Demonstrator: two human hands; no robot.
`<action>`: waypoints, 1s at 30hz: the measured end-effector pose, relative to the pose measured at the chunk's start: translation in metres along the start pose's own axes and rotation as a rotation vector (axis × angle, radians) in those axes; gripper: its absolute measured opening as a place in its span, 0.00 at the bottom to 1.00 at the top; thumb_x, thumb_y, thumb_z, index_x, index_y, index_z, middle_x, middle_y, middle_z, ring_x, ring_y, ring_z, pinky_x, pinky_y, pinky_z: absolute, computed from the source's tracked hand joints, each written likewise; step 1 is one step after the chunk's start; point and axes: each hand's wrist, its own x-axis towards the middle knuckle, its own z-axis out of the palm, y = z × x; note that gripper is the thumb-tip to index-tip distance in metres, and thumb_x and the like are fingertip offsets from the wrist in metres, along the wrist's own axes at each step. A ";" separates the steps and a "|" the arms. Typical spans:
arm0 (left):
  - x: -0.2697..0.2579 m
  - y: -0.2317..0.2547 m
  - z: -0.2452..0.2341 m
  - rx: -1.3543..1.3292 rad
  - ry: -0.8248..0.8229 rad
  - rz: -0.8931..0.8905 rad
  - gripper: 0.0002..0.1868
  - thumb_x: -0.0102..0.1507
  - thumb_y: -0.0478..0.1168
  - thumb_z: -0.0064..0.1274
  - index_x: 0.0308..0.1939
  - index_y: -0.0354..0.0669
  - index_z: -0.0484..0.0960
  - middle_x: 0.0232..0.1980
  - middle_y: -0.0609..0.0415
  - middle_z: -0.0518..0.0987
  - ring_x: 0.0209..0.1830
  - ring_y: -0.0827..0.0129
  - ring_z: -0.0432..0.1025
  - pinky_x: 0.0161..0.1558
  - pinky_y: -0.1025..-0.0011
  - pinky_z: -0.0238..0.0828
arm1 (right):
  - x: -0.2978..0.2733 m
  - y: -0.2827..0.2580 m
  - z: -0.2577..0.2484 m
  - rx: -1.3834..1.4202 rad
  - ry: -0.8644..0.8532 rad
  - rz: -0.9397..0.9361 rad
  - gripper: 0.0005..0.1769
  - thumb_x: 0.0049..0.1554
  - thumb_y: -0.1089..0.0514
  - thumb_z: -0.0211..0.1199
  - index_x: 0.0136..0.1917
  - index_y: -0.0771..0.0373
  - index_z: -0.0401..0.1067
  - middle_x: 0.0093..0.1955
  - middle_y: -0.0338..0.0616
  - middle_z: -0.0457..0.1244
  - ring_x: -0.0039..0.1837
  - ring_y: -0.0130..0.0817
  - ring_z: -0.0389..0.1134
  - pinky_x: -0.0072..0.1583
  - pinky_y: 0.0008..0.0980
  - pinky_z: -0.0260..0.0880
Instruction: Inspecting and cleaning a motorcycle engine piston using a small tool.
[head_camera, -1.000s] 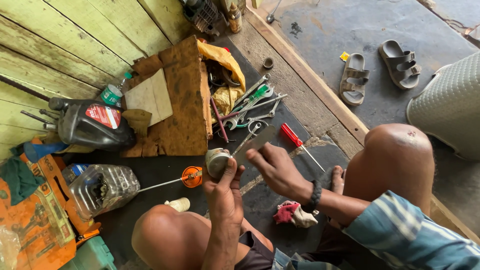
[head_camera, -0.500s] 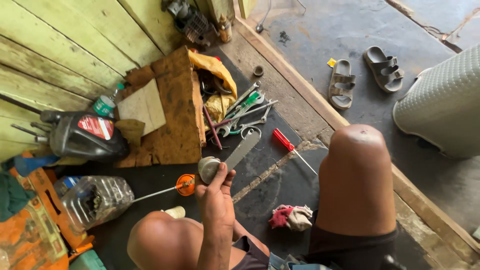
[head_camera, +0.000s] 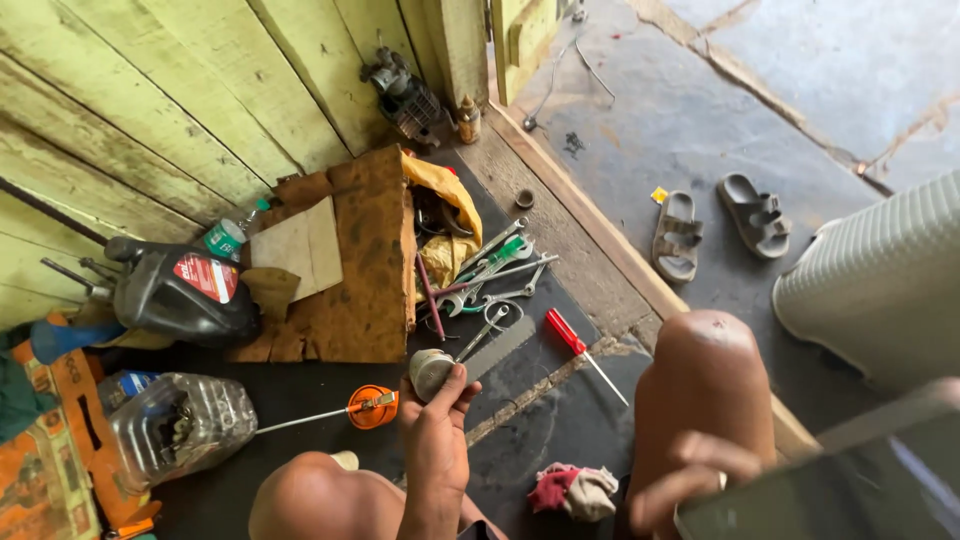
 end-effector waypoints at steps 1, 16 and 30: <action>-0.002 0.000 0.000 0.011 0.004 -0.022 0.20 0.58 0.29 0.61 0.51 0.42 0.71 0.45 0.53 0.77 0.41 0.69 0.74 0.42 0.68 0.77 | 0.072 -0.081 0.072 0.061 0.006 0.039 0.35 0.61 0.50 0.54 0.74 0.63 0.43 0.58 0.87 0.53 0.49 0.75 0.63 0.46 0.63 0.65; -0.006 0.005 0.000 0.057 -0.022 0.022 0.20 0.59 0.28 0.60 0.53 0.40 0.71 0.46 0.52 0.77 0.40 0.68 0.75 0.42 0.68 0.78 | 0.141 -0.184 0.179 -0.371 0.398 -0.337 0.44 0.52 0.70 0.63 0.80 0.79 0.54 0.69 0.73 0.55 0.70 0.73 0.63 0.50 0.60 0.76; -0.007 -0.007 0.003 -0.003 -0.024 0.029 0.20 0.58 0.29 0.61 0.50 0.40 0.70 0.44 0.51 0.76 0.39 0.68 0.74 0.39 0.67 0.79 | 0.064 -0.154 0.044 -0.247 0.828 -0.255 0.40 0.67 0.28 0.42 0.77 0.59 0.58 0.69 0.59 0.60 0.68 0.60 0.62 0.66 0.60 0.64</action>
